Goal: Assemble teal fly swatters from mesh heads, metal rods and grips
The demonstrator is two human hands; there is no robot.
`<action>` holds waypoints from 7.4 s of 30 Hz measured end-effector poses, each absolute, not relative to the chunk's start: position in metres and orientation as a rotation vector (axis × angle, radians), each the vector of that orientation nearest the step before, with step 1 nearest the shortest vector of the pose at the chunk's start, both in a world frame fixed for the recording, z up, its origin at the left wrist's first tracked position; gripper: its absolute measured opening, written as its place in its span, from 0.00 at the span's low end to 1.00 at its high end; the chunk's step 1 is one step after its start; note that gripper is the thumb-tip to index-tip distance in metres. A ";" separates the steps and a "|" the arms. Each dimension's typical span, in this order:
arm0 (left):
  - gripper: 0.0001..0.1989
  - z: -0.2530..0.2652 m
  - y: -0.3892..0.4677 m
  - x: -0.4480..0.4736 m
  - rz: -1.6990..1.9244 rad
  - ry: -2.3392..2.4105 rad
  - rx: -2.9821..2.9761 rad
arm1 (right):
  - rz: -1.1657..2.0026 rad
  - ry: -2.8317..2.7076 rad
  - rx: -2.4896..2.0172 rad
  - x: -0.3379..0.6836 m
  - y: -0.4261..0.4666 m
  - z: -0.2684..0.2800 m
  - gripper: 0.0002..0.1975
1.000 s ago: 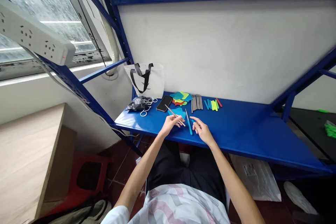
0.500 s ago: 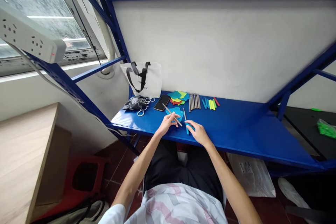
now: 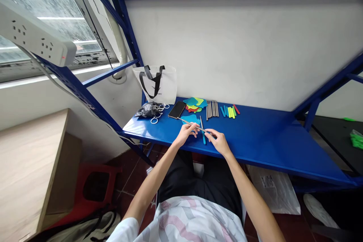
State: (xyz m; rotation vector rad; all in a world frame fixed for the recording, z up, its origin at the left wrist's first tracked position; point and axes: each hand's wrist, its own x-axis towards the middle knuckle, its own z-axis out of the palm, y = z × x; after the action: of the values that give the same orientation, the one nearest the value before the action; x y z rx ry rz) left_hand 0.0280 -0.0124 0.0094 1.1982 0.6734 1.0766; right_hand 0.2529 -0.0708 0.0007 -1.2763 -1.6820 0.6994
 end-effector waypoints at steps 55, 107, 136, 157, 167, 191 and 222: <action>0.35 0.010 -0.028 0.047 1.033 0.803 1.397 | 0.418 -1.907 -1.254 0.245 -0.075 0.003 0.19; 0.15 0.018 -0.032 0.037 1.088 0.994 2.303 | 0.128 -1.929 -1.413 0.288 -0.068 0.003 0.19; 0.28 -0.013 -0.014 0.016 0.675 1.276 2.622 | 0.008 -2.142 -1.449 0.277 -0.066 -0.001 0.19; 0.29 -0.010 -0.015 0.015 0.655 1.279 2.619 | -0.017 -2.162 -1.480 0.273 -0.067 -0.001 0.20; 0.27 -0.011 -0.015 0.015 0.688 1.276 2.608 | -0.007 -2.163 -1.480 0.274 -0.067 -0.001 0.20; 0.28 -0.010 -0.015 0.015 0.648 1.287 2.612 | -0.001 -2.159 -1.471 0.273 -0.066 -0.002 0.21; 0.24 -0.021 -0.007 0.012 0.908 1.599 2.326 | 0.069 -2.166 -1.465 0.251 -0.079 0.008 0.17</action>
State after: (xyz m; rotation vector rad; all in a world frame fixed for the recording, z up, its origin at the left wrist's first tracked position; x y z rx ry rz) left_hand 0.0119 -0.0068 -0.0208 2.3260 1.5987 0.9083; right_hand 0.2513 -0.0787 0.0085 -1.4652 -2.1658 0.0690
